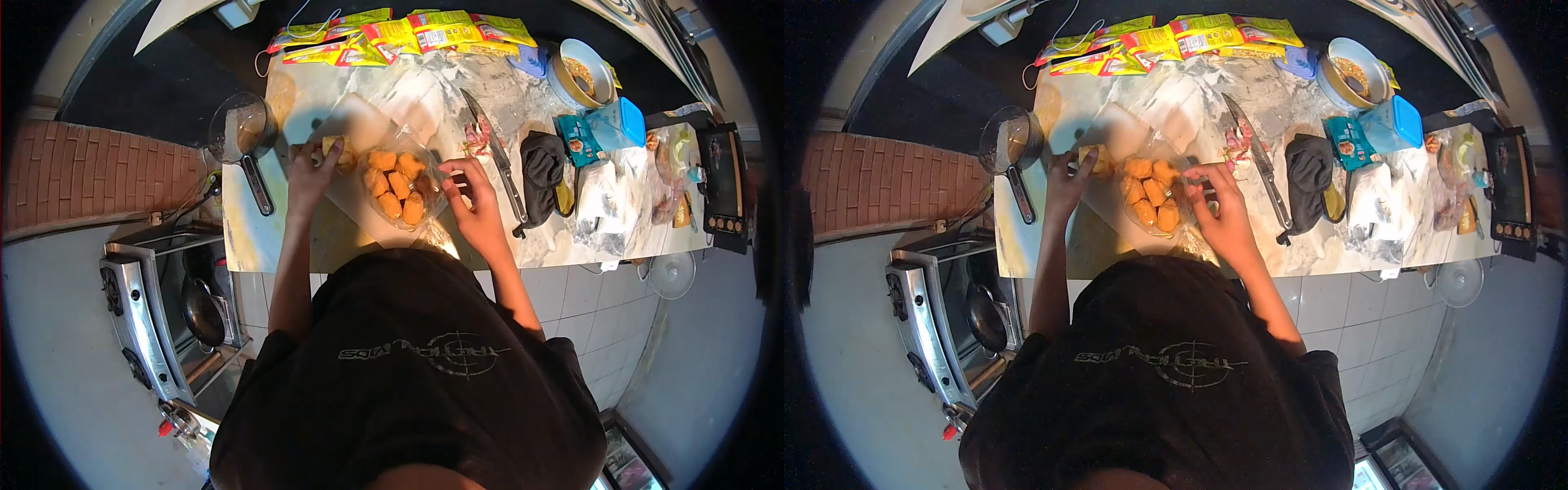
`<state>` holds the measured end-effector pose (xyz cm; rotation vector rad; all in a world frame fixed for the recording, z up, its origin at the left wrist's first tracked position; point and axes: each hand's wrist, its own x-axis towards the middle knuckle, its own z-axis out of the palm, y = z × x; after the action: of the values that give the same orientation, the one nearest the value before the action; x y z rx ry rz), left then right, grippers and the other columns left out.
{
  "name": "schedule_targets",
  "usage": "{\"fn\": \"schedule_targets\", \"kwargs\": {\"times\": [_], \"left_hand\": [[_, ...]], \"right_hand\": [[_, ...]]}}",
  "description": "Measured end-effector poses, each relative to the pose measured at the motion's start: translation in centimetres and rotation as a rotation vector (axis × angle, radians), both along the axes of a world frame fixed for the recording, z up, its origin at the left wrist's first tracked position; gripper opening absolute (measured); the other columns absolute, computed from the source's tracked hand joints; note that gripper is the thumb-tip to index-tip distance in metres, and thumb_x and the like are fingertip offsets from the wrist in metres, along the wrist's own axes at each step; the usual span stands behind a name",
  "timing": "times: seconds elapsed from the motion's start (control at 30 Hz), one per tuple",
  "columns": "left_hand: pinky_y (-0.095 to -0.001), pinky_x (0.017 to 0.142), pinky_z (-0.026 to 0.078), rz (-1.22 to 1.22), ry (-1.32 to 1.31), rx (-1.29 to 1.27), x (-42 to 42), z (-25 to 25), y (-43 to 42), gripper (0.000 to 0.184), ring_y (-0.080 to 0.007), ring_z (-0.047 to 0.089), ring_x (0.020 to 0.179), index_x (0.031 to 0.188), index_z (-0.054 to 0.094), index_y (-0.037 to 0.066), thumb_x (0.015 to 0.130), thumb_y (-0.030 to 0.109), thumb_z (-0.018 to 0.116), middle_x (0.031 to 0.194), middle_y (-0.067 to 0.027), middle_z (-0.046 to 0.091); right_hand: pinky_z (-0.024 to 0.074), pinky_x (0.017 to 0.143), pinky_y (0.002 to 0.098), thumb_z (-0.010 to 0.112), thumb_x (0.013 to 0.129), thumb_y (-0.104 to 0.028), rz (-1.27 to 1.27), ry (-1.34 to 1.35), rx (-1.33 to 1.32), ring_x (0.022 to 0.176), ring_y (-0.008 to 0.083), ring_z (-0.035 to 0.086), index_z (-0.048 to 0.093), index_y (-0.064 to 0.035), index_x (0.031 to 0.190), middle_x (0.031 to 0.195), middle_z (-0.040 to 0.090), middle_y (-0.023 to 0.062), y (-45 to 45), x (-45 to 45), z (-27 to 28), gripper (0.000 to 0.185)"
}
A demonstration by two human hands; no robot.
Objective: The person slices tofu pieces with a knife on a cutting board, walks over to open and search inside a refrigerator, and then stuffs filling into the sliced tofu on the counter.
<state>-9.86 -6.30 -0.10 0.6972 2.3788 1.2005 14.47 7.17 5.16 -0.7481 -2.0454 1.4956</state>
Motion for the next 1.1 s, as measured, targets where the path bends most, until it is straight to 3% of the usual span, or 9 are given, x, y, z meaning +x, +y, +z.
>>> {"fn": "schedule_targets", "kwargs": {"times": [0.07,0.17,0.23,0.33,0.67,0.87,0.93,1.03,1.1], "left_hand": [[-0.0348,0.075,0.051,0.0,0.236,-0.014,0.0,-0.8,-0.2,0.049,-0.0219,0.062,0.09,0.117,0.061,0.002,0.087,0.039,0.068,0.11,-0.0182,0.055],[-0.0384,0.082,0.05,0.034,-0.014,0.238,0.5,-0.1,-0.3,0.043,-0.0279,0.059,0.099,0.124,0.058,0.008,0.09,0.033,0.064,0.117,-0.0188,0.048],[-0.04,0.087,0.049,-0.196,0.468,0.109,-0.1,-0.3,-0.7,0.044,-0.0324,0.056,0.105,0.134,0.049,0.014,0.093,0.028,0.061,0.121,-0.018,0.047],[-0.0418,0.089,0.049,-0.394,0.248,0.083,0.4,0.5,-1.1,0.053,-0.0368,0.055,0.111,0.137,0.044,0.016,0.089,0.018,0.065,0.129,-0.0175,0.045],[-0.0348,0.088,0.05,-0.319,0.269,0.099,-0.4,0.9,-0.6,0.059,-0.0293,0.061,0.108,0.128,0.049,0.009,0.076,0.008,0.077,0.118,-0.0149,0.059],[-0.0422,0.087,0.051,-0.213,0.205,0.052,-3.1,-0.5,1.3,0.064,-0.0367,0.063,0.1,0.13,0.048,0.01,0.076,0.024,0.078,0.112,-0.0184,0.059],[-0.0438,0.092,0.047,-0.256,0.182,-0.209,-4.0,-1.7,1.9,0.072,-0.0376,0.057,0.109,0.132,0.047,0.008,0.075,0.04,0.077,0.122,-0.0201,0.053],[-0.0456,0.099,0.042,-0.32,0.487,-0.27,-4.5,-2.7,2.1,0.076,-0.0385,0.048,0.12,0.133,0.046,0.008,0.075,0.048,0.075,0.13,-0.0206,0.044],[-0.0461,0.101,0.04,-0.29,0.347,-0.219,-4.0,-1.8,2.1,0.075,-0.0382,0.044,0.124,0.133,0.046,0.008,0.076,0.049,0.073,0.131,-0.0207,0.042]], "right_hand": [[0.0484,0.075,0.0292,0.056,0.091,-0.001,-0.006,-0.006,-0.02,0.087,0.0183,0.059,0.058,-0.0031,0.109,0.102,0.055,0.0102,0.0,0.2,-0.5,0.019],[0.0481,0.075,0.029,0.056,0.092,-0.002,-0.01,-0.022,-0.027,0.085,0.0185,0.06,0.058,-0.0033,0.11,0.102,0.055,0.0099,0.1,0.4,-0.9,0.018],[0.0479,0.074,0.0289,0.056,0.092,-0.003,-0.012,-0.034,-0.017,0.084,0.0185,0.06,0.058,-0.0034,0.11,0.102,0.055,0.0098,0.2,0.7,-0.9,0.018],[0.0468,0.078,0.0261,0.054,0.094,-0.003,0.017,-0.065,-0.009,0.089,0.0133,0.058,0.057,-0.0036,0.114,0.107,0.052,0.0062,0.5,0.8,-0.8,0.02],[0.0463,0.078,0.0257,0.054,0.094,-0.003,0.038,-0.075,-0.032,0.088,0.0132,0.057,0.056,-0.0028,0.114,0.107,0.053,0.0065,0.7,1.0,-0.9,0.02],[0.0469,0.074,0.0267,0.055,0.093,-0.004,0.032,-0.038,-0.015,0.086,0.0153,0.058,0.058,-0.0038,0.111,0.103,0.054,0.0076,0.5,0.8,-1.1,0.018],[0.0468,0.072,0.0275,0.056,0.092,-0.005,0.016,-0.006,-0.011,0.084,0.0177,0.059,0.059,-0.0047,0.11,0.1,0.054,0.0087,0.5,0.9,-0.9,0.017],[0.047,0.073,0.0277,0.055,0.092,-0.004,0.014,-0.014,-0.046,0.085,0.0177,0.059,0.059,-0.0046,0.109,0.1,0.054,0.0086,0.6,1.2,-0.6,0.018],[0.0472,0.074,0.028,0.056,0.092,-0.003,-0.002,0.004,-0.013,0.085,0.0178,0.058,0.059,-0.0042,0.109,0.1,0.054,0.0085,0.9,1.5,-0.9,0.018]]}}
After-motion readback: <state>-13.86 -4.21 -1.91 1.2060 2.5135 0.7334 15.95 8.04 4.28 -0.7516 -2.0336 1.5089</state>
